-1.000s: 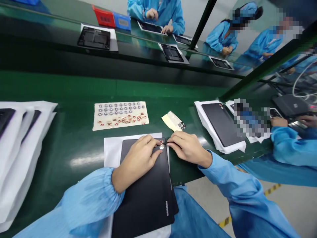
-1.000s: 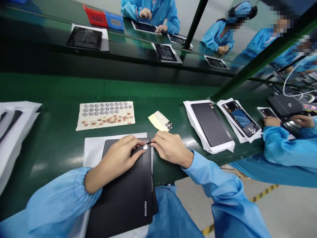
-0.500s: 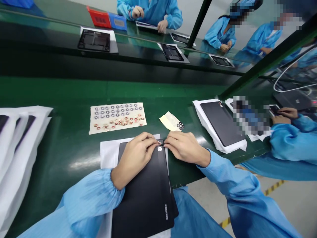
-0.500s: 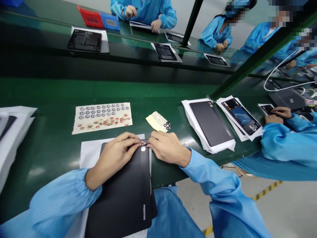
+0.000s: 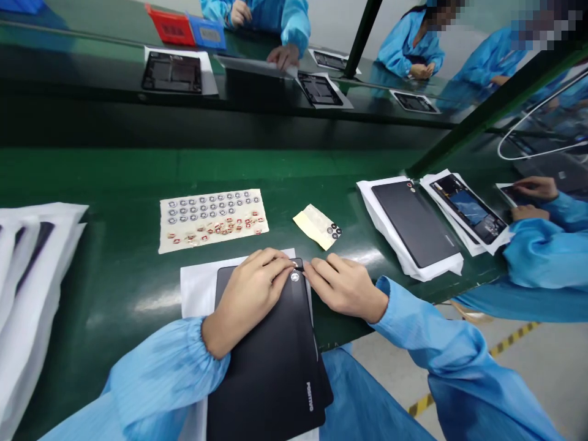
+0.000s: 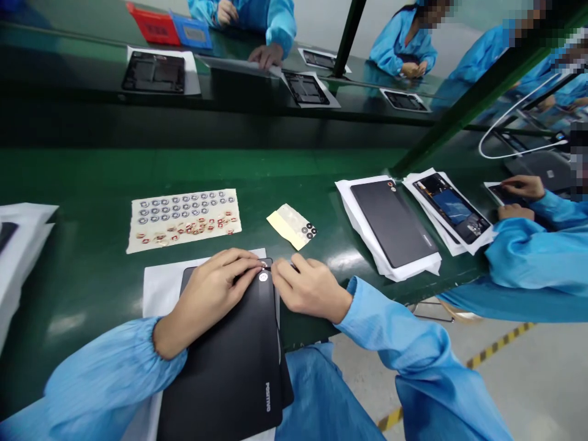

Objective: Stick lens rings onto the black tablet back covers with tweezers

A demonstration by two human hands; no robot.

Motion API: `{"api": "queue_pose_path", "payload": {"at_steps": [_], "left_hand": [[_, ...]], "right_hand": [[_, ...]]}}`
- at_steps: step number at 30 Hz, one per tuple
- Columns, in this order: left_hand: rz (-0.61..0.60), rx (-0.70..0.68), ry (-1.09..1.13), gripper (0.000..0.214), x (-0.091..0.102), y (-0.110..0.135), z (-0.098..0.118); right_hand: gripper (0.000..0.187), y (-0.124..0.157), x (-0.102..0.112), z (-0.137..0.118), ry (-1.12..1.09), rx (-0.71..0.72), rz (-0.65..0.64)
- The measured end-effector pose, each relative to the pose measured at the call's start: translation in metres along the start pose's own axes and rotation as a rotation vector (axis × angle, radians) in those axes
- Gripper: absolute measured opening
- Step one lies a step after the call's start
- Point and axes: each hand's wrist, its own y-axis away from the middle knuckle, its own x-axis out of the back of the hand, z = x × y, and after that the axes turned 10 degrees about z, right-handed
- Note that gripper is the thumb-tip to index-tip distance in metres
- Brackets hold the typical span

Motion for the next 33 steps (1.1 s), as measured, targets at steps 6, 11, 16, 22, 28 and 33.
{"api": "queue_pose_path", "payload": {"at_steps": [6,11,16,22,28,33], "left_hand": [[-0.053,-0.083,-0.107,0.022,-0.006,0.004,-0.001],[-0.067,-0.101,-0.151,0.020,-0.001,-0.007,0.000],[0.171,0.044,-0.217,0.024,0.030,-0.042,-0.048],[-0.006,0.057,-0.210,0.021,0.042,-0.059,-0.098],[-0.043,0.297,0.047,0.036,0.050,-0.071,-0.069],[-0.305,0.619,0.771,0.039,-0.004,-0.077,-0.009]], "right_hand": [[0.032,0.019,-0.015,-0.022,0.023,-0.100,0.074],[0.027,0.011,-0.017,-0.010,-0.093,-0.329,0.142],[0.027,-0.001,-0.008,0.018,-0.032,-0.517,0.039],[0.016,0.002,-0.017,0.025,0.109,-0.414,-0.167],[0.019,0.009,-0.028,0.029,0.100,-0.336,0.034],[0.027,0.015,-0.025,0.028,0.041,-0.199,0.193]]}}
